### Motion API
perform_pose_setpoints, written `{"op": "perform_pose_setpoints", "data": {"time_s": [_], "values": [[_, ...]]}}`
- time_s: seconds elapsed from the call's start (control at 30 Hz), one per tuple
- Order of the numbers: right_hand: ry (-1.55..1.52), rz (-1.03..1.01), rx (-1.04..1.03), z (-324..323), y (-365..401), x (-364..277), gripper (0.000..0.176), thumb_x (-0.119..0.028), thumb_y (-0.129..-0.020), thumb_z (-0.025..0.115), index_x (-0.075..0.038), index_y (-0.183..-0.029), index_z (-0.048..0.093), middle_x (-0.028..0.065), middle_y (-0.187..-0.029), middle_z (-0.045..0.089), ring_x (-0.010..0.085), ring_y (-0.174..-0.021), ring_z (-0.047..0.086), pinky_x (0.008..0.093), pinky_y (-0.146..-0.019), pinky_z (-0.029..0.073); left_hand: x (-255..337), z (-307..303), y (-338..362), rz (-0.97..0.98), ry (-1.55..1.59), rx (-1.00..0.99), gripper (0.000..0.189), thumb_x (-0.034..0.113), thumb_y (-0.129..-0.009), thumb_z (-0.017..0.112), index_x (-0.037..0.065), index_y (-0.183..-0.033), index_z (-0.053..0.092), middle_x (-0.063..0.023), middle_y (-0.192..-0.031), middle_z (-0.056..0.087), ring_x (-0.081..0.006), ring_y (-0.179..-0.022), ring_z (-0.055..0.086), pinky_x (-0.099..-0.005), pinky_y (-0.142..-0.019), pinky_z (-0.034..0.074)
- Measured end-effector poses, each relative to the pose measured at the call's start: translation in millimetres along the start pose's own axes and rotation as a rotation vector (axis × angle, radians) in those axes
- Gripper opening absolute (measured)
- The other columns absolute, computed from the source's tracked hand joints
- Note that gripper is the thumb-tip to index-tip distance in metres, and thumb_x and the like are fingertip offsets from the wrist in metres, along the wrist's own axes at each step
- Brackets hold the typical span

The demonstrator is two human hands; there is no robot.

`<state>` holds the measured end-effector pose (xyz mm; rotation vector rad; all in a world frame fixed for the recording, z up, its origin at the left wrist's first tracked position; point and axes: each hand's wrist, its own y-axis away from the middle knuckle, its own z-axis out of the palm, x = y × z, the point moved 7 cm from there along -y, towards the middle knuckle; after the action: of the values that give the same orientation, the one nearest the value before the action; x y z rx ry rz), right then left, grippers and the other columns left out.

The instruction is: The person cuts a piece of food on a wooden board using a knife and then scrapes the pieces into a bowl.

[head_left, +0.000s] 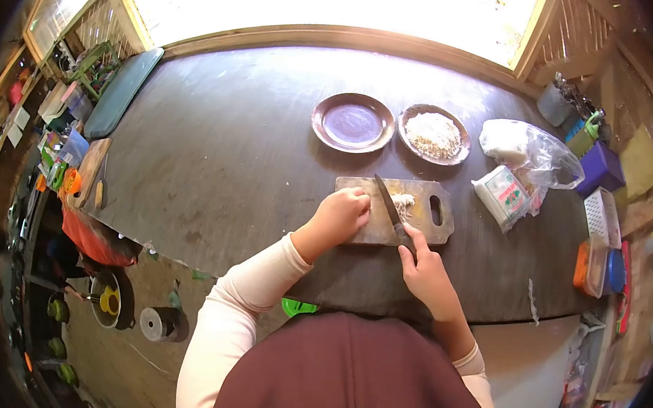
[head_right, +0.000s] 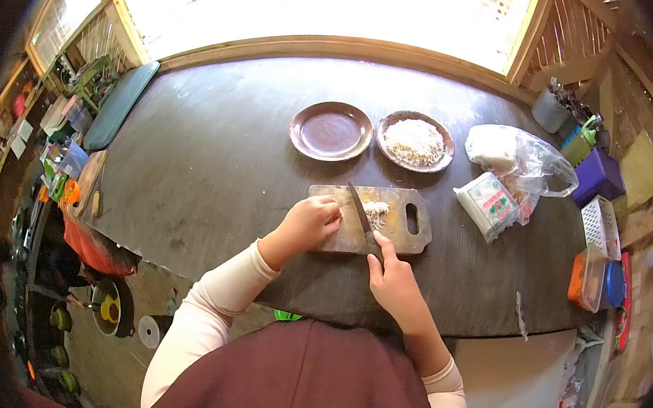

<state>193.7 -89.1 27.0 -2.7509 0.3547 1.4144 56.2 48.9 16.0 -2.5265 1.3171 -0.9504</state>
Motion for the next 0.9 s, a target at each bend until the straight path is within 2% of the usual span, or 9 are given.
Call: {"op": "perform_pose_setpoints", "data": {"time_s": [0.07, 0.1, 0.17, 0.23, 0.3, 0.63, 0.67, 0.73, 0.9], "values": [[-0.017, 0.004, -0.006, -5.2, -1.1, 5.7, 0.044, -0.014, -0.098, 0.057, -0.007, -0.140, 0.045, 0.0322, -0.074, 0.062, 0.0486, -0.077, 0.064, 0.0527, -0.067, 0.049, 2.8, 2.1, -0.6, 0.035, 0.005, 0.020, 0.012, 0.014, -0.081, 0.067, 0.003, -0.082, 0.065, -0.0131, -0.084, 0.064, -0.0339, -0.081, 0.065, -0.0429, -0.072, 0.054], [-0.005, 0.000, -0.011, -5.0, -1.4, 10.0, 0.044, -0.014, -0.098, 0.057, -0.007, -0.140, 0.045, 0.0322, -0.074, 0.062, 0.0486, -0.077, 0.064, 0.0527, -0.067, 0.049, 3.7, 3.5, -0.3, 0.029, 0.010, 0.031, 0.012, 0.014, -0.081, 0.067, 0.003, -0.082, 0.065, -0.0131, -0.084, 0.064, -0.0339, -0.081, 0.065, -0.0429, -0.072, 0.054], [0.048, -0.264, 0.047, -11.1, -2.6, 2.0, 0.044, -0.014, -0.099, 0.055, -0.005, -0.140, 0.044, 0.0319, -0.077, 0.064, 0.0493, -0.079, 0.064, 0.0532, -0.071, 0.050, 7.9, 6.5, -1.4, 0.045, -0.015, 0.056, 0.012, 0.015, -0.083, 0.067, 0.003, -0.083, 0.065, -0.0124, -0.088, 0.064, -0.0334, -0.084, 0.064, -0.0425, -0.073, 0.054], [0.119, -0.219, -0.041, -16.4, -6.6, -2.3, 0.049, -0.014, -0.097, 0.056, -0.004, -0.142, 0.040, 0.0315, -0.079, 0.065, 0.0501, -0.078, 0.064, 0.0532, -0.072, 0.050, 9.6, 9.1, -2.8, 0.042, -0.004, 0.054, 0.012, 0.015, -0.083, 0.067, 0.003, -0.084, 0.065, -0.0121, -0.089, 0.064, -0.0331, -0.086, 0.064, -0.0422, -0.075, 0.054], [0.204, -0.051, -0.269, -10.3, -13.1, 3.9, 0.052, -0.012, -0.097, 0.055, -0.002, -0.145, 0.037, 0.0251, -0.069, 0.063, 0.0365, -0.064, 0.066, 0.0436, -0.065, 0.051, 11.3, 10.2, -2.8, 0.035, 0.002, 0.042, 0.012, 0.015, -0.084, 0.067, 0.003, -0.085, 0.066, -0.0118, -0.091, 0.064, -0.0328, -0.088, 0.064, -0.0419, -0.076, 0.053], [0.046, -0.115, -0.262, -26.7, -33.0, -18.0, 0.063, -0.006, -0.083, 0.057, -0.004, -0.145, 0.042, 0.0224, -0.074, 0.061, 0.0289, -0.064, 0.061, 0.0365, -0.067, 0.050, 7.6, 4.2, -1.4, 0.000, 0.024, 0.049, 0.011, 0.012, -0.085, 0.067, 0.001, -0.089, 0.067, -0.0113, -0.093, 0.064, -0.0319, -0.089, 0.063, -0.0405, -0.079, 0.053], [0.043, -0.111, -0.266, -26.7, -34.3, -15.1, 0.063, -0.006, -0.083, 0.057, -0.004, -0.145, 0.042, 0.0224, -0.074, 0.061, 0.0289, -0.064, 0.061, 0.0365, -0.067, 0.050, 8.6, 2.7, -1.5, 0.008, 0.020, 0.062, 0.011, 0.011, -0.085, 0.068, 0.001, -0.088, 0.067, -0.0110, -0.094, 0.064, -0.0317, -0.088, 0.063, -0.0402, -0.079, 0.053], [0.001, -0.163, -0.338, -22.6, -33.2, -11.9, 0.062, -0.007, -0.083, 0.059, -0.004, -0.144, 0.045, 0.0298, -0.085, 0.064, 0.0424, -0.076, 0.065, 0.0452, -0.072, 0.051, 11.2, 1.9, -2.5, 0.002, 0.023, 0.053, 0.011, 0.011, -0.084, 0.068, 0.001, -0.089, 0.067, -0.0109, -0.094, 0.064, -0.0313, -0.088, 0.063, -0.0397, -0.079, 0.053], [0.045, -0.166, -0.353, -16.8, -35.0, -1.7, 0.064, -0.008, -0.083, 0.060, -0.007, -0.145, 0.045, 0.0291, -0.091, 0.065, 0.0425, -0.078, 0.066, 0.0446, -0.075, 0.053, 12.9, -3.3, -3.3, -0.005, 0.001, 0.024, 0.014, 0.009, -0.082, 0.070, 0.000, -0.093, 0.069, -0.0107, -0.096, 0.065, -0.0302, -0.089, 0.063, -0.0385, -0.080, 0.053]]}}
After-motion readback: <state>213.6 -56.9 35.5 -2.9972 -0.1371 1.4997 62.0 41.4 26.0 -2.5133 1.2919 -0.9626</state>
